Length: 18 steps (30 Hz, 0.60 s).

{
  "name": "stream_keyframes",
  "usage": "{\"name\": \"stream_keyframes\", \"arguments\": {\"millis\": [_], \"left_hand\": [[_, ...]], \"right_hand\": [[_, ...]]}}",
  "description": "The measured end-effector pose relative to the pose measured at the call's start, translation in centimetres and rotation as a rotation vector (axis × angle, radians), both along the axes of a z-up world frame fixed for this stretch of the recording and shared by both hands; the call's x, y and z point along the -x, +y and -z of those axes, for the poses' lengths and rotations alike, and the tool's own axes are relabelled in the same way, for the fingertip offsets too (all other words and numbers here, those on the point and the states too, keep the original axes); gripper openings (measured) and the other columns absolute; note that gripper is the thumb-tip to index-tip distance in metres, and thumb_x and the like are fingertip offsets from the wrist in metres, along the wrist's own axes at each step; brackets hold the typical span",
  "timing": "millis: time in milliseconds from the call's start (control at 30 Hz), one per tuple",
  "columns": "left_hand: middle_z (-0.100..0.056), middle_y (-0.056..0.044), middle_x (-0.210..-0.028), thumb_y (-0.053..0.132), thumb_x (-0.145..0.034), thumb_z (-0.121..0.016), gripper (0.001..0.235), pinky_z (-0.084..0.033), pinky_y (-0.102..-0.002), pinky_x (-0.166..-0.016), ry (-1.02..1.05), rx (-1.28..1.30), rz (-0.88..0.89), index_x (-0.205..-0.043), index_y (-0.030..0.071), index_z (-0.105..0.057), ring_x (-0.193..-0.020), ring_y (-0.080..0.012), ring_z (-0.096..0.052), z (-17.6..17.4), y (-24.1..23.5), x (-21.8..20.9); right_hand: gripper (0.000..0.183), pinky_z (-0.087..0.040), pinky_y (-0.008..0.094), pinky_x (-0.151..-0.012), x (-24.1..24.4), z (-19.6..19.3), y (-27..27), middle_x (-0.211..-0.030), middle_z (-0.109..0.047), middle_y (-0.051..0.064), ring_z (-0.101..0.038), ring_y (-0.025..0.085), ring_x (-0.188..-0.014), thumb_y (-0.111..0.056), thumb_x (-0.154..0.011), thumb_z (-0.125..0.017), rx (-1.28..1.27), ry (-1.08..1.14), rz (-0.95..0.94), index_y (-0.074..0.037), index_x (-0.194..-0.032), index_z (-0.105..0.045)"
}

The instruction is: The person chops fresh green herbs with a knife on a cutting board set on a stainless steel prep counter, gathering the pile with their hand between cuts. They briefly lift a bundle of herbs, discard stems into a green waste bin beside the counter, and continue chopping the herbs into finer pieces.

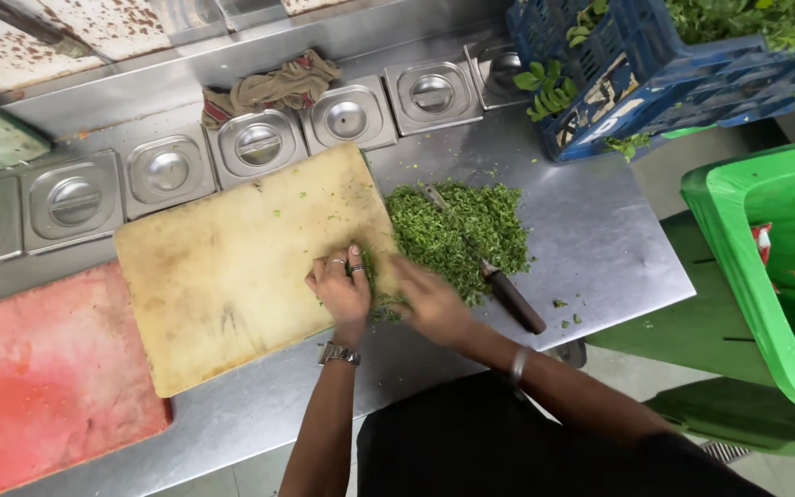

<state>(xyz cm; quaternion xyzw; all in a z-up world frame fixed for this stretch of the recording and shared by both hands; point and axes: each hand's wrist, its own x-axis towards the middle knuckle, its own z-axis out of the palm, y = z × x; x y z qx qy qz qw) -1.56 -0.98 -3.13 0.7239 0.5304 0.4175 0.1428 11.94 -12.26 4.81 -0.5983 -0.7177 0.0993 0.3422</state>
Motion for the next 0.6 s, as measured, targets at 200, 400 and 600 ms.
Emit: {"name": "stream_keyframes", "arguments": {"millis": [200,400,600], "left_hand": [[-0.07,-0.016,-0.101,0.026,-0.105,-0.051,0.032,-0.034,-0.052,-0.102,0.037,0.004,-0.039,-0.1,0.003,-0.072,-0.113,-0.0368,-0.055,0.2,-0.1,-0.2],[-0.062,-0.017,-0.112,0.026,-0.101,-0.052,0.029,-0.033,-0.055,-0.1,0.223,-0.067,0.163,-0.117,0.003,-0.062,-0.108,-0.0364,-0.054,-1.6,0.0,2.6],[-0.061,-0.016,-0.106,0.021,-0.103,-0.051,0.02,-0.037,-0.051,-0.092,0.296,-0.002,0.191,-0.107,0.004,-0.062,-0.104,-0.036,-0.054,-1.7,2.2,2.2]], "right_hand": [[0.071,-0.045,0.045,-0.109,0.2,4.5,4.9,-0.149,-0.053,0.022,-0.055,0.034,-0.128,-0.013,-0.087,-0.069,-0.095,-0.39,-0.127,0.009,-0.15,-0.045],[0.063,-0.046,0.046,-0.102,-0.1,3.9,8.4,-0.131,-0.059,0.017,-0.057,0.033,-0.118,-0.022,-0.083,-0.074,0.081,-0.335,-0.179,0.003,-0.138,-0.056],[0.048,-0.045,0.048,-0.093,-2.8,-1.7,8.6,-0.117,-0.063,0.016,-0.058,0.034,-0.111,-0.036,-0.079,-0.081,0.128,-0.276,-0.146,-0.008,-0.118,-0.071]]}}
